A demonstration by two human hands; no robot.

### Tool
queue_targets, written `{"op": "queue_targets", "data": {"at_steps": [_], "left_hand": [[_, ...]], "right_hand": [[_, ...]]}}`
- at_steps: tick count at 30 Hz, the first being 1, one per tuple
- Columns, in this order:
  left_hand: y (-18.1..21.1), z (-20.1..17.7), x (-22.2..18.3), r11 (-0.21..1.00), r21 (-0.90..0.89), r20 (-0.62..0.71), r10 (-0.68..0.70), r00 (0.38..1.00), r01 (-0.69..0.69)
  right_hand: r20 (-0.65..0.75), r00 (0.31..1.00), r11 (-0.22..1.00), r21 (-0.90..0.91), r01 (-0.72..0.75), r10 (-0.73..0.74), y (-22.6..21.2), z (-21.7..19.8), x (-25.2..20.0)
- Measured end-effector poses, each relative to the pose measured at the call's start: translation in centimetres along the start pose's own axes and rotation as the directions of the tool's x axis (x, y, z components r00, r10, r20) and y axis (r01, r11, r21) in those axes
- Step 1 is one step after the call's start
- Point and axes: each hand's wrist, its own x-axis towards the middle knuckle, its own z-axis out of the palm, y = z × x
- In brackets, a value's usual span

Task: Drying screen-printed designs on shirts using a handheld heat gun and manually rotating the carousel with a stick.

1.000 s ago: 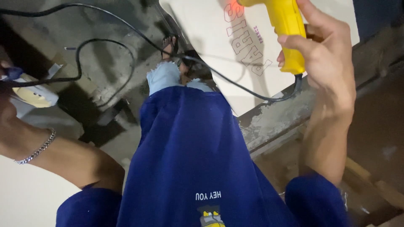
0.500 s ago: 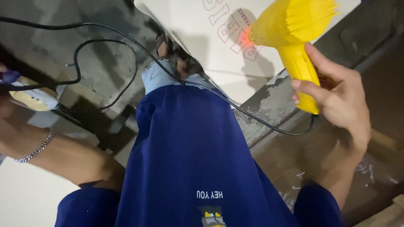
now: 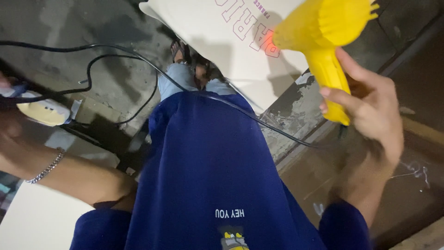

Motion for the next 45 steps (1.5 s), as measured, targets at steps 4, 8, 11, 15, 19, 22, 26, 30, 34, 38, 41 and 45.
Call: {"op": "queue_targets", "data": {"at_steps": [4, 8, 11, 15, 19, 22, 26, 30, 34, 38, 41, 45], "left_hand": [[20.8, 4.9, 5.5, 0.575, -0.703, -0.059, -0.633, 0.772, 0.418], [34.2, 7.9, 9.4, 0.750, -0.424, -0.344, -0.651, 0.676, 0.507], [36.0, 8.1, 9.2, 0.865, -0.233, -0.417, -0.501, 0.758, 0.444], [34.2, 7.4, 9.2, 0.910, -0.234, -0.428, -0.413, 0.804, 0.343], [32.5, 6.0, 9.7, 0.964, 0.085, -0.366, -0.206, 0.908, 0.252], [33.3, 5.8, 11.4, 0.946, 0.134, -0.298, -0.246, 0.922, 0.295], [33.4, 5.9, 13.4, 0.981, -0.038, -0.135, -0.195, 0.971, 0.192], [33.4, 6.4, 14.9, 0.981, -0.144, -0.008, -0.132, 0.991, 0.129], [33.9, 7.0, 15.7, 0.972, -0.232, -0.007, -0.049, 0.999, 0.046], [33.6, 6.6, 15.4, 0.963, -0.159, -0.092, -0.233, 0.968, 0.217], [32.2, 5.8, 14.5, 0.887, -0.170, -0.167, -0.456, 0.874, 0.430], [35.5, 4.9, 13.1, 0.760, -0.306, -0.208, -0.642, 0.738, 0.574]], "right_hand": [[0.185, 0.953, 0.943, -0.189, 0.276, -0.241, -2.9, 2.1, 3.1], [0.183, 0.935, 0.941, -0.097, 0.325, -0.304, -6.5, 5.5, 5.8], [0.153, 0.941, 0.949, -0.044, 0.313, -0.303, -8.1, 7.6, 6.8], [0.221, 0.887, 0.902, -0.060, 0.428, -0.406, -7.6, 6.7, 6.4], [0.206, 0.920, 0.930, -0.088, 0.357, -0.333, -5.5, 5.4, 3.8], [0.061, 0.991, 0.993, -0.012, 0.117, -0.116, -2.9, 4.4, 1.4], [-0.084, 0.992, 0.994, -0.057, 0.090, -0.095, -0.5, 3.5, -1.5], [-0.175, 0.980, 0.992, -0.105, 0.074, -0.092, -0.1, 3.1, -4.2], [-0.174, 0.983, 0.998, 0.029, 0.057, -0.051, 2.4, 3.0, -4.8], [-0.111, 0.990, 0.995, -0.048, 0.085, -0.090, 0.8, 4.3, -2.9], [-0.012, 0.984, 0.983, -0.036, 0.179, -0.179, -0.8, 5.6, -0.1], [0.074, 0.960, 0.962, 0.042, 0.268, -0.271, -3.1, 7.6, 3.5]]}}
